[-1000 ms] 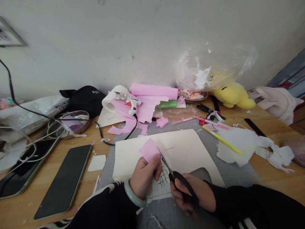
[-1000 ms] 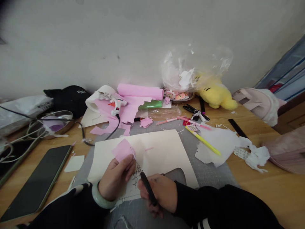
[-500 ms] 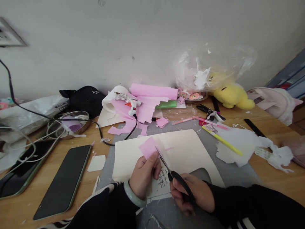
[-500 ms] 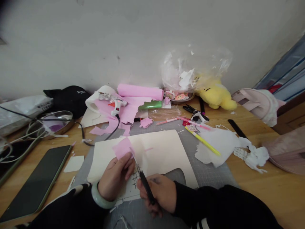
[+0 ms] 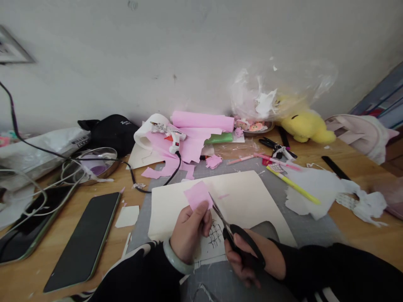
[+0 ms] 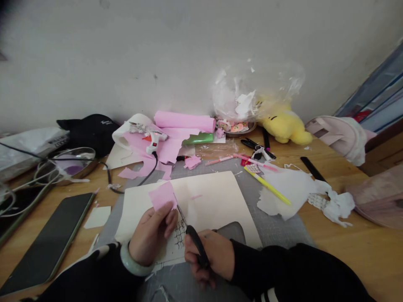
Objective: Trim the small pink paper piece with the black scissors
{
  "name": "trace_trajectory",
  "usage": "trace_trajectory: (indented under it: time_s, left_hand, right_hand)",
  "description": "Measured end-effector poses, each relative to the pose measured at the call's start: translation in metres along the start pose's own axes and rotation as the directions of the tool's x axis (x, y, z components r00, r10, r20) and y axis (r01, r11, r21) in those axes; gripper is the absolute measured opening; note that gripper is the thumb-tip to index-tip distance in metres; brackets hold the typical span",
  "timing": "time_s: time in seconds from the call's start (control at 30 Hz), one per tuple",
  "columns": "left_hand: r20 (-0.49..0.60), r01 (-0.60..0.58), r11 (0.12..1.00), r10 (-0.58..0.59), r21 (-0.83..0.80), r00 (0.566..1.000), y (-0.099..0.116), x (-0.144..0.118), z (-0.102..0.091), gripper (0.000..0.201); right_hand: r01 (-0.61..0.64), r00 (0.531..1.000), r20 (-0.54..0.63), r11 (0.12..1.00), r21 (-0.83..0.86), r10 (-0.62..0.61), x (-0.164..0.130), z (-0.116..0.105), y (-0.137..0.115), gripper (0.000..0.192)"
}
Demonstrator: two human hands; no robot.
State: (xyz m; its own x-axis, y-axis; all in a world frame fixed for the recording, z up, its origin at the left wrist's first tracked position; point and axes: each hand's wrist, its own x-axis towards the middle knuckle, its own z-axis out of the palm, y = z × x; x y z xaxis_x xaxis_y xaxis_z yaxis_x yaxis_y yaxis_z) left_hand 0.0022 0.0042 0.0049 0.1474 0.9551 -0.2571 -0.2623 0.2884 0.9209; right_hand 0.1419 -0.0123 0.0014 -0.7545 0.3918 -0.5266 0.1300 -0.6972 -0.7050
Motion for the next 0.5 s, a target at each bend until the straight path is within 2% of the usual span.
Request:
trace_trajectory:
  time_s: [0.2,0.5]
  left_hand:
    - [0.024,-0.028,0.999,0.027,0.026,0.999,-0.002,0.000,-0.001,0.035]
    - [0.019,-0.038,0.999,0.039,-0.037,0.999,-0.004,0.000,-0.002,0.035]
  right_hand:
    - [0.084,0.995,0.048,0.996,-0.013,-0.083,0.002,-0.003,0.005,0.059]
    - [0.018,1.000,-0.022,1.000,0.018,-0.018,-0.001,0.002,-0.006,0.057]
